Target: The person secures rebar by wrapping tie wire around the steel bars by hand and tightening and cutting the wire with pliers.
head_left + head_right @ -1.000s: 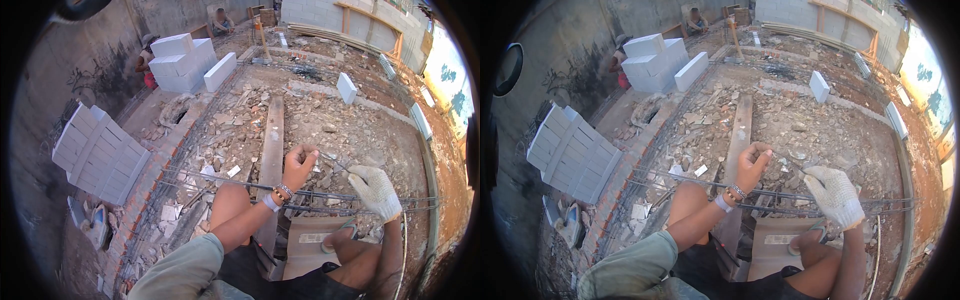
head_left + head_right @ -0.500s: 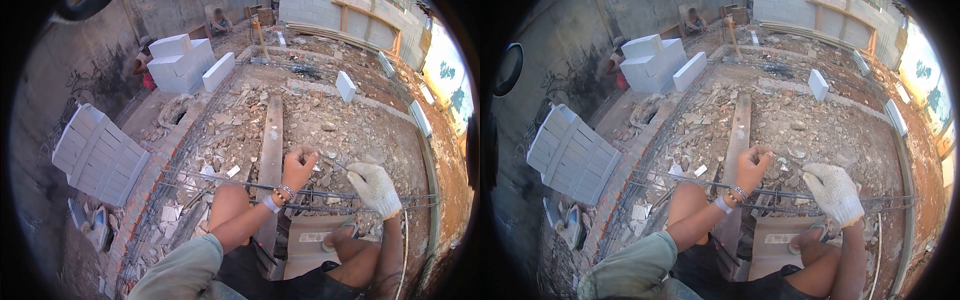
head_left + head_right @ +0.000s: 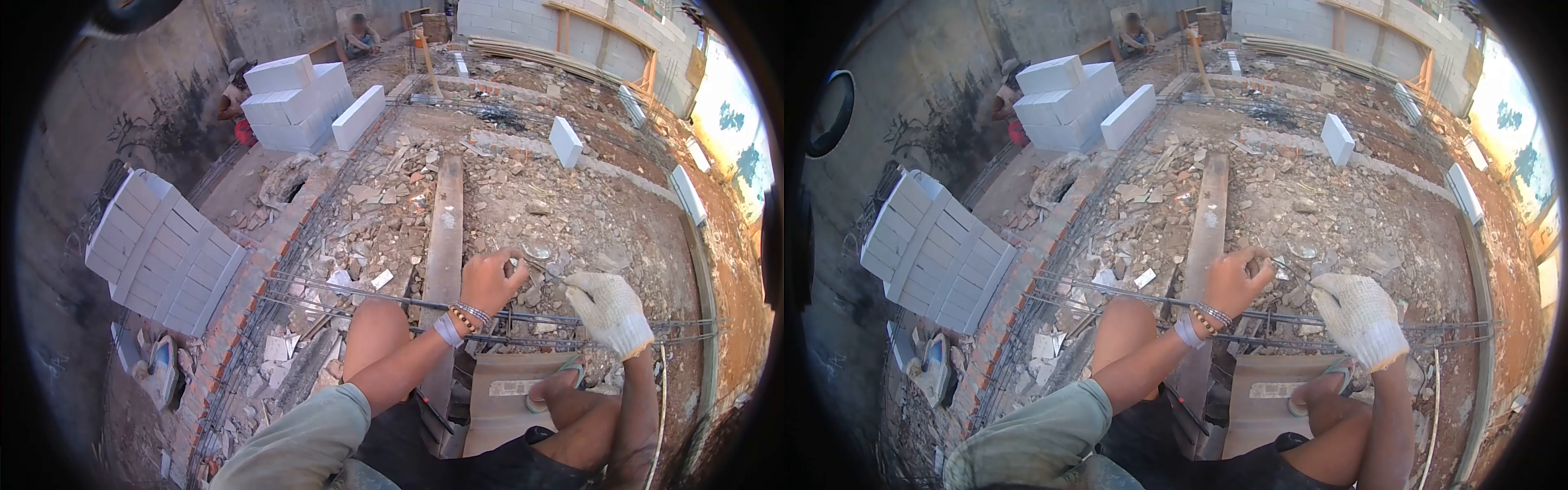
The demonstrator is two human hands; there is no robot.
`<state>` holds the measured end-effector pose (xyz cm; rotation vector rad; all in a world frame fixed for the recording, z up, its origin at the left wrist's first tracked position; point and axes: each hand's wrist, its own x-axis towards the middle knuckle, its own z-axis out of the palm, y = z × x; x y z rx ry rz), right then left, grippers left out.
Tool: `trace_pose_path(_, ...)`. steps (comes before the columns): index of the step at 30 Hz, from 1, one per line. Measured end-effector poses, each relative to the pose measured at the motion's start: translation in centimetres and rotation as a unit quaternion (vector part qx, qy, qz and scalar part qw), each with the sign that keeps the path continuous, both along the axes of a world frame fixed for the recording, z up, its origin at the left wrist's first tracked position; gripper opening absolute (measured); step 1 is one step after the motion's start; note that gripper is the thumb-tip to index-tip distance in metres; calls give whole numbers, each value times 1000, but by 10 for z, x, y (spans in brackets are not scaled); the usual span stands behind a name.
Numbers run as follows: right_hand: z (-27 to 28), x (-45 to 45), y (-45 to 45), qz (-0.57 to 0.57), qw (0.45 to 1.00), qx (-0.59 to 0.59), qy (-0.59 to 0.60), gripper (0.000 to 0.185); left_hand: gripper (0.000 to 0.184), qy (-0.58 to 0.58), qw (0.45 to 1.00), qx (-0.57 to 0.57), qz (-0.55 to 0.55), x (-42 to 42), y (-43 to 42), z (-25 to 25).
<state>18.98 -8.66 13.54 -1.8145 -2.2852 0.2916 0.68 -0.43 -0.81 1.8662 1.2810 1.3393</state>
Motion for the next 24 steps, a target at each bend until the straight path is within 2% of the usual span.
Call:
trace_pose_path(2,4,-1,1,-9,999,-31,-9,26,18,29,999,22,16,-1,8,-10)
trace_pose_path(3,3,1,0,-14,1000,-1,-13,26,18,43,998,33,24,-2,12,-15)
trace_pose_path(5,0,7,-4,-25,998,59,-22,26,19,-37,999,-18,18,-1,20,-23)
trace_pose_path(8,1,15,-2,-23,998,67,4,26,18,-149,983,-105,-16,-2,29,-30)
trace_pose_path(11,-2,20,0,-19,998,52,10,27,27,-273,931,-226,-93,-7,31,-27)
trace_pose_path(12,-3,20,0,-17,999,43,12,27,32,-314,902,-269,-123,-10,32,-26)
trace_pose_path(14,-3,17,-1,-12,1000,23,16,27,43,-459,788,-331,-242,-18,43,-38)
trace_pose_path(15,-2,15,0,-12,1000,10,14,27,49,-524,714,-356,-298,-22,48,-41)
trace_pose_path(18,1,12,-2,-16,1000,-17,8,27,66,-691,485,-396,-360,-30,33,-7)
trace_pose_path(19,0,12,-2,-16,1000,-12,9,27,73,-713,424,-377,-412,-31,41,-21)
trace_pose_path(24,0,14,1,-9,1000,-23,3,27,75,-737,402,-363,-404,-33,34,-2)
